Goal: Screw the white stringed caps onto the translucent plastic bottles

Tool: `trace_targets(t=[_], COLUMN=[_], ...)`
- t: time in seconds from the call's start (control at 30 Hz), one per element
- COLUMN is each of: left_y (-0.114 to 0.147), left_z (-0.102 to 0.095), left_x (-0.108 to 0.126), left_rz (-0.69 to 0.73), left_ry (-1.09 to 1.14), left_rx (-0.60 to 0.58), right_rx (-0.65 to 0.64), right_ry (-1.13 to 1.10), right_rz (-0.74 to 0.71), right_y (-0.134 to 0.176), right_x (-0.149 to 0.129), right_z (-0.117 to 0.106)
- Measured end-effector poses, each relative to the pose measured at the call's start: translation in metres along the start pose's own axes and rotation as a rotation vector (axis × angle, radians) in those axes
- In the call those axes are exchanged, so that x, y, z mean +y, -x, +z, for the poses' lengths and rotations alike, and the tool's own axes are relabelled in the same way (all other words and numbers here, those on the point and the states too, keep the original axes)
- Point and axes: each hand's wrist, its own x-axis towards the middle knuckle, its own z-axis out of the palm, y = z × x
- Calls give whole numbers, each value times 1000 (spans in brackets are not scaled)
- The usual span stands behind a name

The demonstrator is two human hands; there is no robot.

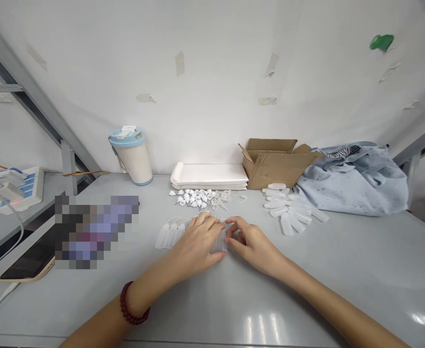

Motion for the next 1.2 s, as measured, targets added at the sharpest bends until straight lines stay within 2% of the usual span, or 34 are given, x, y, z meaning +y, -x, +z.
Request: trace_targets(t=[0.23,0.37,0.47,0.6,0.73,0.87,1.03,1.2], left_y=[0,-1,-4,-14,-29,-49,-75,-87], left_z=[-1,-2,-4,-8,-16,-22,-17,-18], left_x=[1,-1,-7,-21,-32,-32,-30,-31], left_rz=[-9,42,61,-79,-137,-56,72,62], left_ry=[-5,25,72,38,-62,-130,-166,-110], left_rx=[4,88,206,306,305,247,141,152], right_rx=[5,33,207,392,467,472,477,499], right_ry=[7,19,86,178,295,410,495,583], right_rz=[-19,-28,64,131,110,86,108,134], right_y=[1,-7,-19,-26,-20,-18,-21,-21], right_x=[0,8,24,42,40,35,42,52], right_z=[0,-11,-34,-70,-85,-83,-86,-99])
